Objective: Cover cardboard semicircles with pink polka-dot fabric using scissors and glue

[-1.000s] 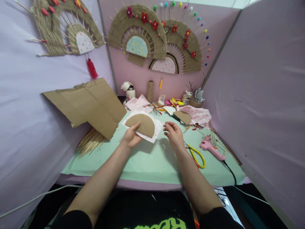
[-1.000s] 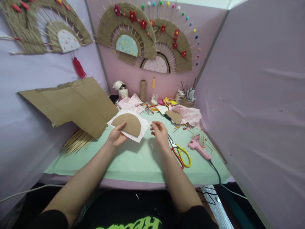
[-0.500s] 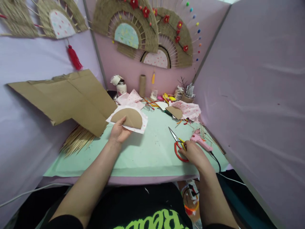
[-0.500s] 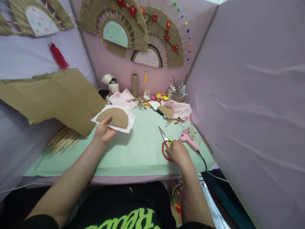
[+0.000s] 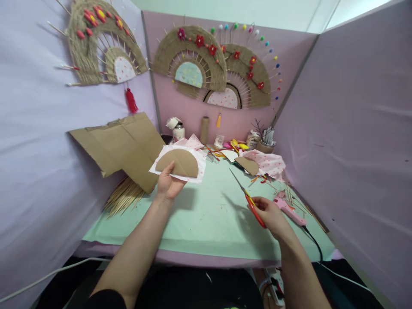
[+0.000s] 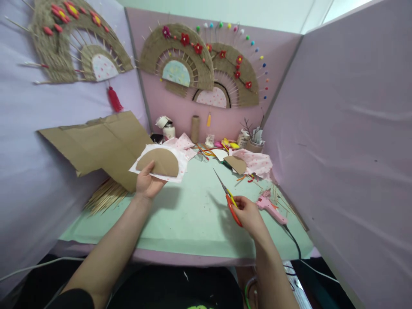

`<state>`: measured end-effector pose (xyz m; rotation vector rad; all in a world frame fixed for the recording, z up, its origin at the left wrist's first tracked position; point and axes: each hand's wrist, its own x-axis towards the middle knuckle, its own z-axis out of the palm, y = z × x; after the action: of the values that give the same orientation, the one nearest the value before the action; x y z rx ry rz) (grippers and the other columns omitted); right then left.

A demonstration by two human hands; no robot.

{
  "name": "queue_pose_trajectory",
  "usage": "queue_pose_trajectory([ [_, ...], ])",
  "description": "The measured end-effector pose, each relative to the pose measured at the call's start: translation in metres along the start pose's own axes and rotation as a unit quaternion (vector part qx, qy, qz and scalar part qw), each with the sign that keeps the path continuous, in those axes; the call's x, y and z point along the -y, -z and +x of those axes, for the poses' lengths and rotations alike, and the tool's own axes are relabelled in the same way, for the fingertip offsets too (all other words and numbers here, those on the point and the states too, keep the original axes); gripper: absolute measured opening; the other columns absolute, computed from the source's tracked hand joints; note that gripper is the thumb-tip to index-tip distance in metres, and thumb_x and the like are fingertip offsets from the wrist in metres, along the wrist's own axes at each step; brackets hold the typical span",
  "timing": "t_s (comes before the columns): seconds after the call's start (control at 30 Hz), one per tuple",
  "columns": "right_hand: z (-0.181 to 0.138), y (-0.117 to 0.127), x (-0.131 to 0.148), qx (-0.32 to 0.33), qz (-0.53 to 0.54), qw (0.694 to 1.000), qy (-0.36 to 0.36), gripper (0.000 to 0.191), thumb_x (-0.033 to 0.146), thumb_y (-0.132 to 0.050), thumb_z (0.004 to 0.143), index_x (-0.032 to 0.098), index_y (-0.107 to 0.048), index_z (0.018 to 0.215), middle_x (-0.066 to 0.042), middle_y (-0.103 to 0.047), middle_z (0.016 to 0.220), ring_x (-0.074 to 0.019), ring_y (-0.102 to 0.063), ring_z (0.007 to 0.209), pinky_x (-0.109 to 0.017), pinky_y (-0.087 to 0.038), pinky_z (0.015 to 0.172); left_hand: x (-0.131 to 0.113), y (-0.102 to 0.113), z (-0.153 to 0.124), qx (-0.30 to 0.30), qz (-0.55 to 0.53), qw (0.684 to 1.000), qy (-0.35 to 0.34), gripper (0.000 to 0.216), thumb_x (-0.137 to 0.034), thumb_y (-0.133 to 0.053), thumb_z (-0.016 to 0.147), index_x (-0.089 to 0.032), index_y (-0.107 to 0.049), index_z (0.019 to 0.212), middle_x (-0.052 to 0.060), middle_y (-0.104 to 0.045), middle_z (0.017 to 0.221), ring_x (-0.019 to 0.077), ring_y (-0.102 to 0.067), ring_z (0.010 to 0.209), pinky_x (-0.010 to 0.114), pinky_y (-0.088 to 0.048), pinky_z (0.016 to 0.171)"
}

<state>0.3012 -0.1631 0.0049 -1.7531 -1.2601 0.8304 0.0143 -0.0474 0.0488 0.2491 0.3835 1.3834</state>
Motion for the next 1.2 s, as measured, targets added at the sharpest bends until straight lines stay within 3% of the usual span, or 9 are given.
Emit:
queue_pose_trajectory([
  [0.1,0.002,-0.023,0.024,-0.014,0.145,0.988,0.058,0.041,0.039,-0.077,0.058,0.016,-0.062,0.089,-0.006,-0.067,0.081,-0.0167,-0.059,0.070,-0.027,-0.046,0.064,-0.003,-0.001,0.003,0.003,-0.003,1.000,-0.010,0.030,-0.017,-0.049,0.085,-0.016,-0.062,0.112,0.005,-0.073,0.092,0.0205,-0.067,0.091,0.045,-0.042,0.099],
  [0.17,0.008,-0.039,0.037,0.024,0.237,0.970,0.056,0.044,0.040,-0.081,0.055,0.016,-0.063,0.086,-0.002,-0.062,0.074,-0.0122,-0.053,0.062,-0.024,-0.043,0.056,-0.003,0.002,0.005,-0.007,-0.003,1.000,-0.017,0.029,-0.016,-0.049,0.085,-0.017,-0.062,0.111,0.004,-0.073,0.092,0.0202,-0.067,0.091,0.044,-0.043,0.099],
  [0.3,0.027,-0.063,0.048,0.253,0.466,0.847,-0.038,0.047,0.052,-0.077,0.060,0.014,-0.064,0.085,0.000,-0.053,0.071,-0.0063,-0.043,0.055,-0.017,-0.035,0.044,-0.006,0.009,0.008,-0.022,-0.003,0.999,-0.024,0.029,-0.015,-0.049,0.085,-0.017,-0.062,0.110,0.005,-0.073,0.092,0.0201,-0.067,0.092,0.044,-0.043,0.098],
  [0.37,0.037,-0.072,0.049,0.307,0.514,0.798,-0.068,0.045,0.053,-0.074,0.065,0.014,-0.064,0.085,0.000,-0.051,0.071,-0.0059,-0.043,0.054,-0.016,-0.034,0.043,-0.008,0.011,0.009,-0.026,-0.003,0.999,-0.032,0.028,-0.015,-0.049,0.085,-0.018,-0.062,0.110,0.004,-0.073,0.093,0.0200,-0.067,0.092,0.044,-0.043,0.098],
  [0.43,0.044,-0.078,0.049,0.315,0.528,0.784,-0.079,0.041,0.053,-0.068,0.072,0.015,-0.063,0.084,0.000,-0.049,0.070,-0.0065,-0.042,0.053,-0.016,-0.034,0.042,-0.010,0.011,0.009,-0.027,-0.005,0.999,-0.040,0.028,-0.015,-0.049,0.085,-0.018,-0.062,0.110,0.004,-0.073,0.092,0.0202,-0.067,0.092,0.044,-0.044,0.097],
  [0.6,0.046,-0.087,0.046,0.292,0.510,0.805,-0.078,0.051,0.066,-0.055,0.076,0.016,-0.063,0.081,0.000,-0.047,0.067,-0.0077,-0.041,0.052,-0.019,-0.033,0.043,-0.012,0.009,0.008,-0.020,-0.006,0.999,-0.044,0.028,-0.016,-0.049,0.084,-0.017,-0.063,0.108,0.005,-0.073,0.092,0.0208,-0.067,0.090,0.046,-0.043,0.098],
  [0.8,0.031,-0.103,0.035,0.282,0.441,0.852,-0.024,0.055,0.069,-0.057,0.071,0.016,-0.062,0.085,0.001,-0.046,0.069,-0.0072,-0.041,0.054,-0.019,-0.033,0.046,-0.017,0.010,0.007,-0.026,-0.025,0.997,-0.061,0.032,-0.016,-0.048,0.085,-0.016,-0.060,0.115,0.005,-0.073,0.091,0.0200,-0.068,0.088,0.043,-0.045,0.096],
  [1.07,0.012,-0.122,0.038,0.292,0.352,0.886,0.077,0.057,0.072,-0.049,0.074,0.019,-0.058,0.093,-0.001,-0.048,0.078,-0.0100,-0.046,0.060,-0.023,-0.039,0.053,-0.008,-0.026,0.011,0.032,-0.035,0.997,-0.061,0.031,-0.019,-0.047,0.086,-0.017,-0.061,0.113,0.005,-0.073,0.096,0.0224,-0.066,0.098,0.045,-0.044,0.098],
  [1.2,0.012,-0.122,0.035,0.276,0.359,0.886,0.097,0.061,0.075,-0.044,0.075,0.019,-0.057,0.096,-0.001,-0.046,0.080,-0.0101,-0.045,0.061,-0.024,-0.040,0.053,0.004,-0.028,0.009,0.023,-0.022,0.998,-0.048,0.031,-0.017,-0.047,0.085,-0.017,-0.062,0.112,0.006,-0.072,0.099,0.0221,-0.065,0.100,0.044,-0.043,0.098],
])
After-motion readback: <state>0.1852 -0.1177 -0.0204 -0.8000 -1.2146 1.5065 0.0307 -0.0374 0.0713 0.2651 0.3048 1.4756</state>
